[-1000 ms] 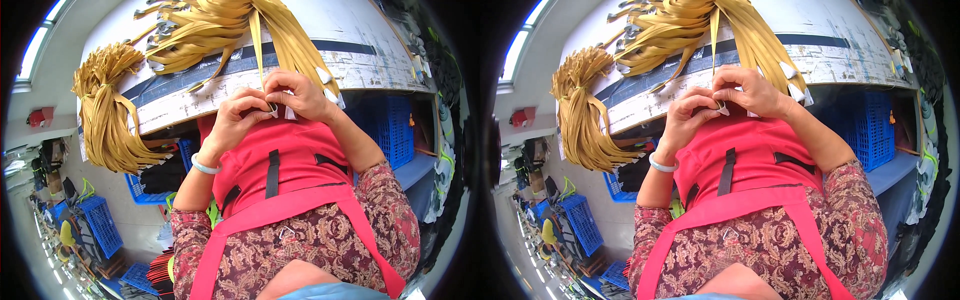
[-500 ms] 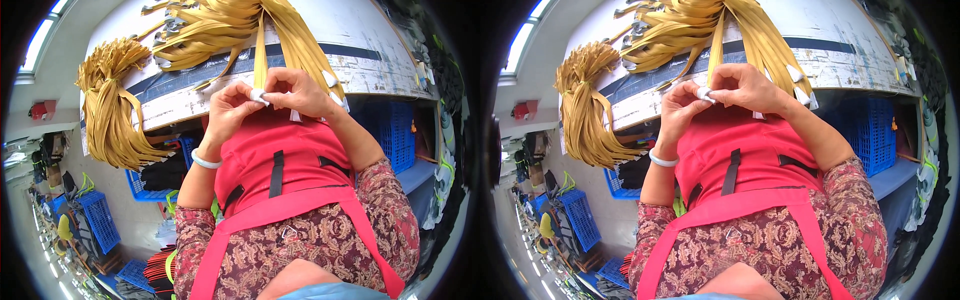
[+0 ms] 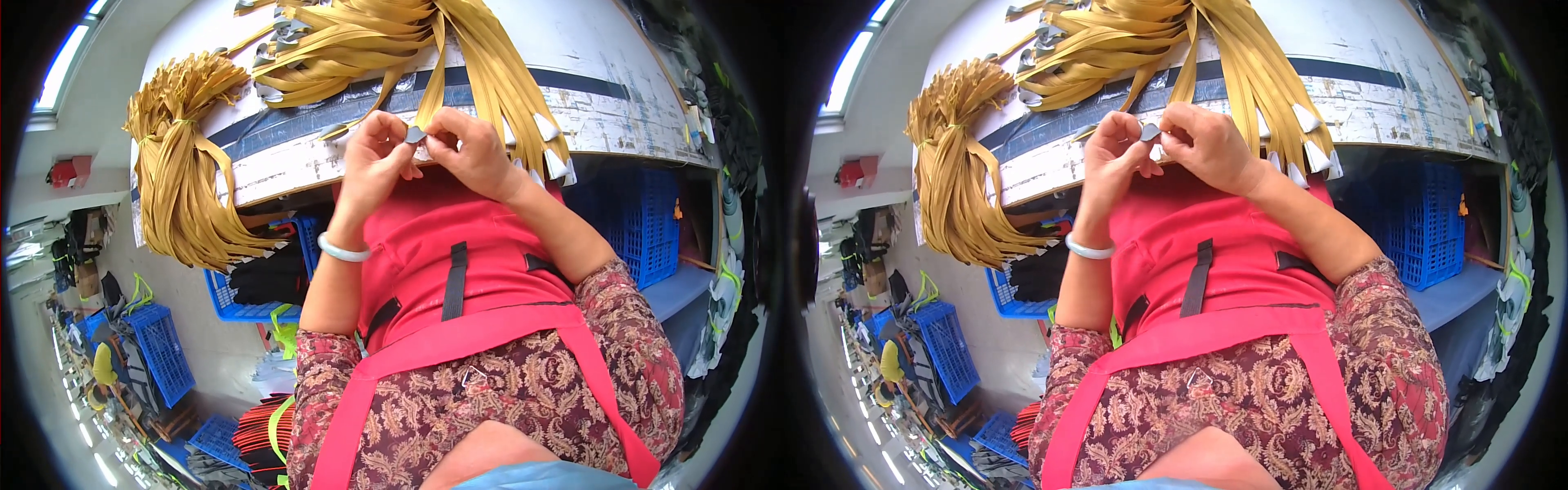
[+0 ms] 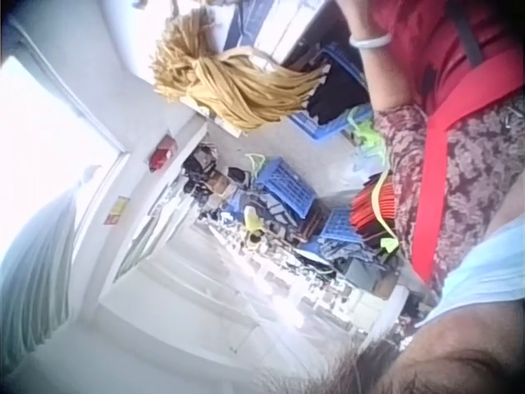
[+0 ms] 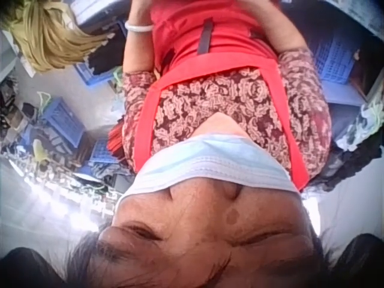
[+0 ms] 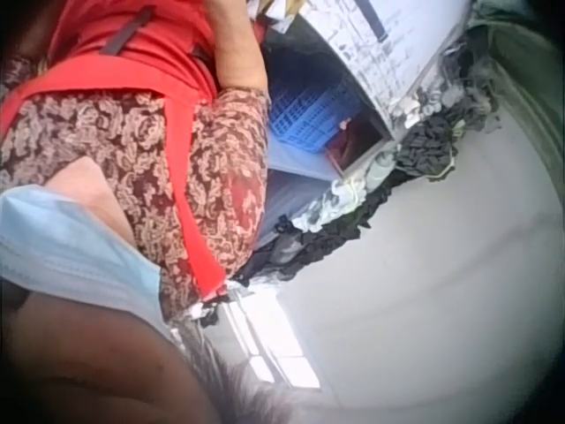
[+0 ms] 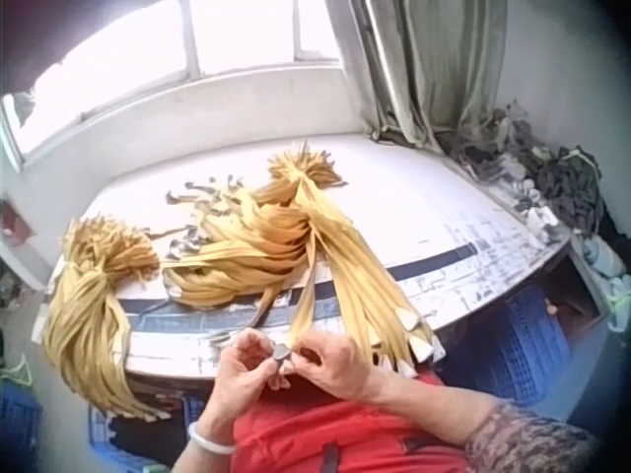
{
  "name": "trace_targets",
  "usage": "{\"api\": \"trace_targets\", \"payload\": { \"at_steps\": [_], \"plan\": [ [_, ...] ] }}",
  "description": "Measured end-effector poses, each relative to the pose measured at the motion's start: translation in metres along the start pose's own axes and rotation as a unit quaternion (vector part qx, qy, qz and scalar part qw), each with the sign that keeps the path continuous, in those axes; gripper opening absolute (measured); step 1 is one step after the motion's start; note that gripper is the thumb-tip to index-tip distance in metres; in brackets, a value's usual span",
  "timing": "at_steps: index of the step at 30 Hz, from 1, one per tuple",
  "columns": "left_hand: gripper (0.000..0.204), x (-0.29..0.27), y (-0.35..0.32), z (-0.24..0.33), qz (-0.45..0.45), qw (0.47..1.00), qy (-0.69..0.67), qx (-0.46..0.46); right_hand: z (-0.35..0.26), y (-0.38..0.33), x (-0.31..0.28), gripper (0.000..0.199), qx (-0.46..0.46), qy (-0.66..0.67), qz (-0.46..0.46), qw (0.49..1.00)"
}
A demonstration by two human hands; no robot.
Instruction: Inspecting and organizing bundles of yellow fabric straps with white tags at a manufacturing workbench.
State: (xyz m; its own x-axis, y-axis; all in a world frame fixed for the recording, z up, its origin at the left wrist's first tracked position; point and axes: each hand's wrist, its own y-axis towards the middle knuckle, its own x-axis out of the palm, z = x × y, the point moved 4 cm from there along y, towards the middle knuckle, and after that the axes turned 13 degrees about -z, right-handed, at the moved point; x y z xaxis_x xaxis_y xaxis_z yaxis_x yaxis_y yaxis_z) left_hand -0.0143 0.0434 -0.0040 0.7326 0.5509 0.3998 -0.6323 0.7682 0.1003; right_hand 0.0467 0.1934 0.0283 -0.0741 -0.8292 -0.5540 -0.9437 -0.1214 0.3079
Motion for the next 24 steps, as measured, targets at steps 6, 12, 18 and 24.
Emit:
{"api": "trace_targets", "payload": {
  "at_steps": [6, 12, 18, 24],
  "plan": [
    [0.022, -0.006, -0.006, 0.016, -0.023, 0.977, 0.21, 0.016, 0.006, -0.002, -0.006, 0.007, 0.004, 0.165, -0.112, 0.98],
    [0.006, 0.011, -0.008, 0.014, 0.011, 0.934, 0.343, 0.102, 0.019, -0.015, 0.01, 0.023, 0.215, 0.387, -0.133, 0.887],
    [0.008, -0.065, -0.032, 0.064, 0.243, 0.916, 0.274, 0.165, 0.07, -0.05, -0.046, 0.022, 0.253, 0.35, 0.06, 0.9],
    [0.013, -0.123, -0.066, 0.088, 0.36, 0.868, 0.288, 0.186, 0.071, -0.111, -0.082, 0.018, 0.301, 0.059, -0.026, 0.951]
  ]
}}
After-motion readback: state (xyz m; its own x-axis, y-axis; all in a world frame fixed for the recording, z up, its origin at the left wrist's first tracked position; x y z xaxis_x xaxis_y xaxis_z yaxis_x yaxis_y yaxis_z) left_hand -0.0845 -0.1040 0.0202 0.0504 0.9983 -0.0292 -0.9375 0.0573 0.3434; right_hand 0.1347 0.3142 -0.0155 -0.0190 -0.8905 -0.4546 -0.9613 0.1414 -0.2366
